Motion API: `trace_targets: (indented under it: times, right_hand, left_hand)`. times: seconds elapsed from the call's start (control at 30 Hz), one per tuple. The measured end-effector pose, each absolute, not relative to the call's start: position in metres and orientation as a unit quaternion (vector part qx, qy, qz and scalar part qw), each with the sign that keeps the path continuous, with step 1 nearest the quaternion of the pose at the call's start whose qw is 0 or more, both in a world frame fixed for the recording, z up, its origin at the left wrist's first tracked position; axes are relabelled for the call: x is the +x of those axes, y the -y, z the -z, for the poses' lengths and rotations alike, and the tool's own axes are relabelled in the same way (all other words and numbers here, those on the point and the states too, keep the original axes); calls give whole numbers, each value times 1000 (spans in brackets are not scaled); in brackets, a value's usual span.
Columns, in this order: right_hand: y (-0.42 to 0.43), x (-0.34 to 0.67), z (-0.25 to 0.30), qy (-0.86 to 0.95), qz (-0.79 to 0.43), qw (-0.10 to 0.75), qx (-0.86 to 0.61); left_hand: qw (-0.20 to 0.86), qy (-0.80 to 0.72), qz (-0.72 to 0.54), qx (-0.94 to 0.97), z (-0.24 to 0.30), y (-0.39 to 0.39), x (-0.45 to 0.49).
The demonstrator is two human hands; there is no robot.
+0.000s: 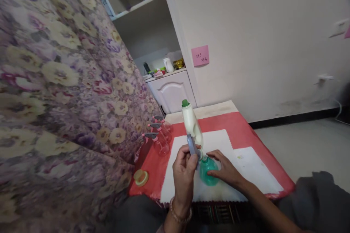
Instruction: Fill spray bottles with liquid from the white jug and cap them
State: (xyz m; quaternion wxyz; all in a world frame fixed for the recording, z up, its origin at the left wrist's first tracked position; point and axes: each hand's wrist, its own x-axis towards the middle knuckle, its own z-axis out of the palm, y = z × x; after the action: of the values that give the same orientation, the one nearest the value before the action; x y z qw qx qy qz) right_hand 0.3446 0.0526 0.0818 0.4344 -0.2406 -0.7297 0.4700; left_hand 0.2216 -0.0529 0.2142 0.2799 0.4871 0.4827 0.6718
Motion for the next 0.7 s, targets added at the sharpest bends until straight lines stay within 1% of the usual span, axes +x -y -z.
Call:
trace_targets:
  times: [0.07,0.17,0.33,0.4,0.47,0.57,0.63,0.7]
  right_hand:
    - [-52,344,-79,735,-464,432,-241]
    - [-52,343,-75,744,-457,423,-243]
    - [-50,343,-68,747,-461,404,-259]
    - [-49,343,-65,745,-467,401,-260]
    - [-48,344,-63,744,-470,399,-258]
    - [-47,343,-61,748,-466,391,-266]
    - [-46,343,-60,749,-465,384,-275]
    - [-46,343,-61,749,-467,378,-280]
  left_hand:
    - [280,-472,-669,501,-223,64,226]
    - [243,-463,-663,535,-238,79,229]
    - [112,-498,-589,626,-242,81,218]
    - [76,-536,-537,647,-231,73,204]
    - [48,-578,-457,675,-212,64,186]
    - [-8,-657,-305,689,-174,54,155]
    - [-27,-694,-204,690,-148,52,134]
    - [-28,-706,-181,684,-128,52,117]
